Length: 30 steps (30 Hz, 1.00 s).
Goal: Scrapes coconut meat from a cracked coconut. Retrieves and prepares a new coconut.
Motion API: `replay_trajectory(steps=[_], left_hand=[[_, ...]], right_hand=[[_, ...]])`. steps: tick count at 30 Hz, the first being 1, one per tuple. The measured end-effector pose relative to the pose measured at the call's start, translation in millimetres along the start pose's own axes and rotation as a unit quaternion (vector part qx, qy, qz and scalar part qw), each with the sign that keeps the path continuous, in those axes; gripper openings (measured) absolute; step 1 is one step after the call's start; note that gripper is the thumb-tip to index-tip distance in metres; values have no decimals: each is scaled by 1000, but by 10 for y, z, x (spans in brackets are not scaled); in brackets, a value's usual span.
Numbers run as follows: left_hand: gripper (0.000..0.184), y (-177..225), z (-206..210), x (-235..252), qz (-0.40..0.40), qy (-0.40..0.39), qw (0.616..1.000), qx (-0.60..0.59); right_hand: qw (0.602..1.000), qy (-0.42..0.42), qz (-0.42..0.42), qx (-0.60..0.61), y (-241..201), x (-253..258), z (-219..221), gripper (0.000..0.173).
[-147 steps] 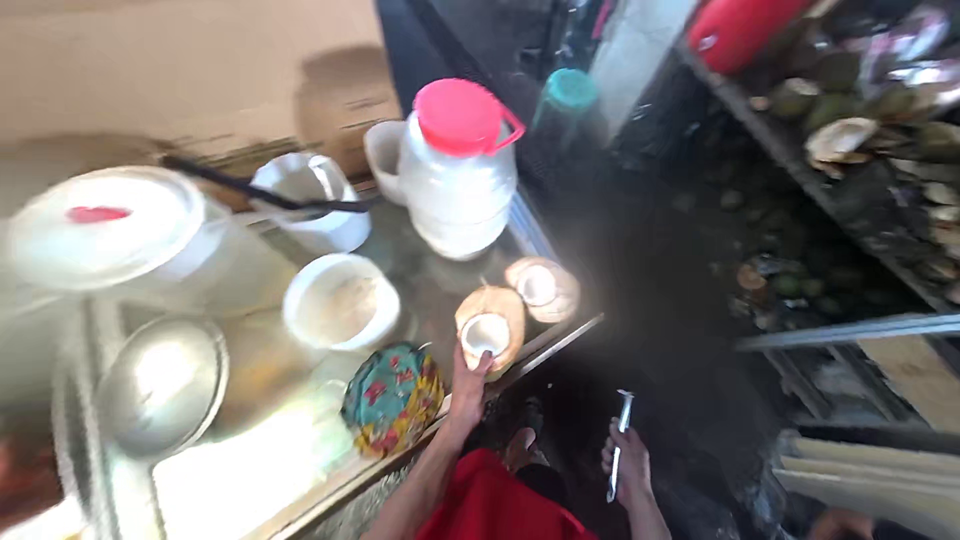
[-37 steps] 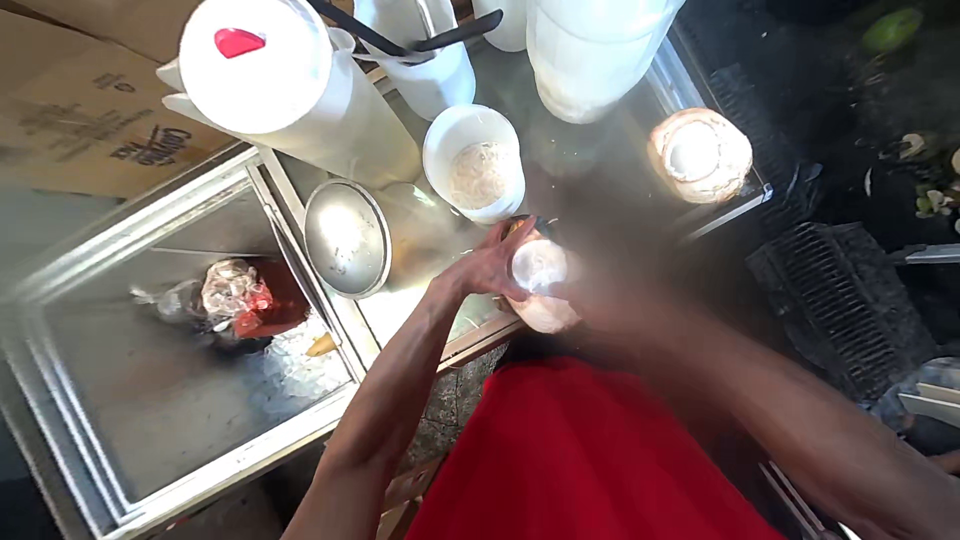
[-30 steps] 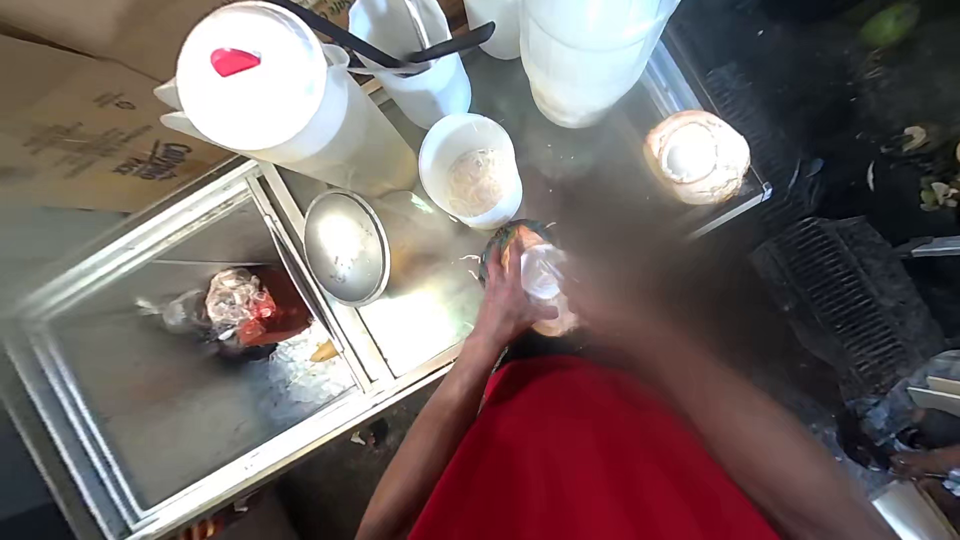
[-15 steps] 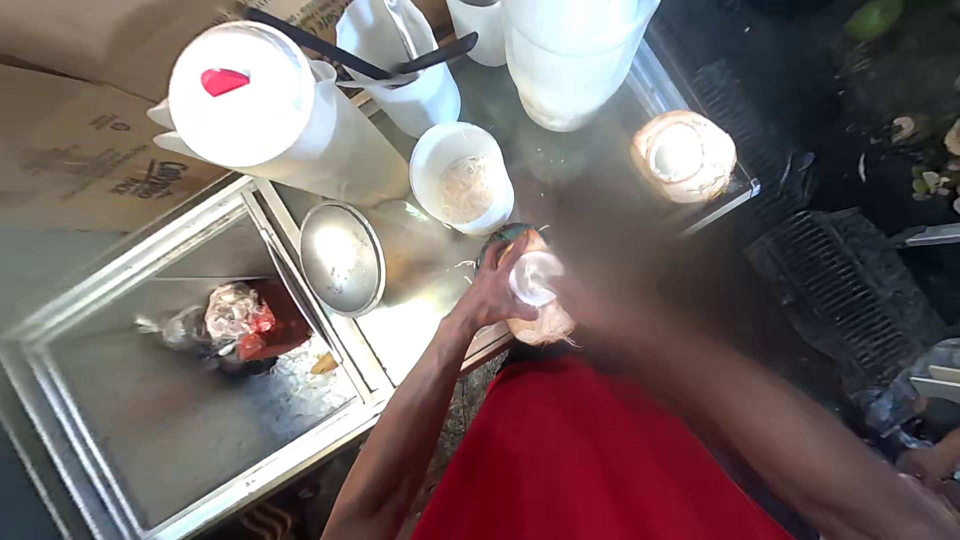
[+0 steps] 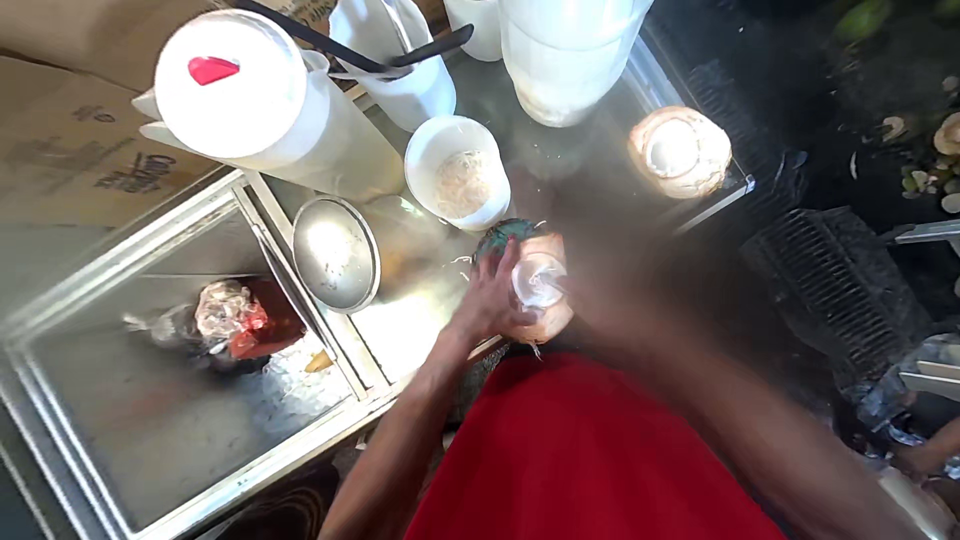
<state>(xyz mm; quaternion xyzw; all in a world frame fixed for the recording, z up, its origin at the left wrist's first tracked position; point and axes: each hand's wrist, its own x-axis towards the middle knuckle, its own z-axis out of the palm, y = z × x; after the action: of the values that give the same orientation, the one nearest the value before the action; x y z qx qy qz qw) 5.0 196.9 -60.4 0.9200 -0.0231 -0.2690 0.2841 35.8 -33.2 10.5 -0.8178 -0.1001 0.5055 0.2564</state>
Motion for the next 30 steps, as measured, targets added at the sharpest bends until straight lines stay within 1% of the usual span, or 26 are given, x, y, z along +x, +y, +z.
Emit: replay_trajectory(steps=[1,2,3,4,5,6,8,10,13,15,17,19,21,22,24,27,30], left_hand=[[142,60,117,-42,-38,20,999,-6],[144,86,198,-58,-58,36,998,-11],[143,72,236,-61,-53,49,997,-15],[139,27,235,-39,-28,60,998,-19],[135,-32,215,-26,3,63,998,-25],[135,-91,187,-20,26,52,998,-26],[139,-133,121,27,26,6,999,-26],[139,-113,94,74,18,-24,999,-12],[139,-73,56,95,10,-40,999,10],[140,-80,23,106,9,-50,999,0],[139,-118,7,123,11,-52,999,-5],[139,-123,-6,135,18,-55,998,-1],[139,-124,5,140,29,-52,998,1],[139,-143,1,153,38,-51,998,-7],[137,-224,1,194,64,-62,996,-17],[132,-252,-88,287,119,-93,988,-11],[131,-233,-167,412,156,-124,980,18]], right_hand=[[996,20,23,79,-18,64,102,48],[988,34,38,149,-62,131,209,50],[981,47,42,185,-124,189,308,51],[981,56,29,184,-188,234,375,51],[986,54,4,159,-226,255,439,50],[991,40,-27,123,-222,251,490,50],[998,-2,-67,13,-144,184,445,52],[990,-44,-66,-114,-109,57,279,51],[969,-81,-56,-227,-175,-109,21,46],[966,-79,-48,-242,-193,-163,-81,41],[977,-53,-28,-203,-214,-148,-93,41],[995,-13,-8,-100,-255,-20,30,45],[1000,26,0,7,-301,144,216,48],[999,28,-6,31,-321,195,291,48],[1000,-8,-17,-2,-286,199,389,50],[988,-48,-34,-145,-205,45,331,53],[969,-57,-23,-241,-261,-127,112,44]])
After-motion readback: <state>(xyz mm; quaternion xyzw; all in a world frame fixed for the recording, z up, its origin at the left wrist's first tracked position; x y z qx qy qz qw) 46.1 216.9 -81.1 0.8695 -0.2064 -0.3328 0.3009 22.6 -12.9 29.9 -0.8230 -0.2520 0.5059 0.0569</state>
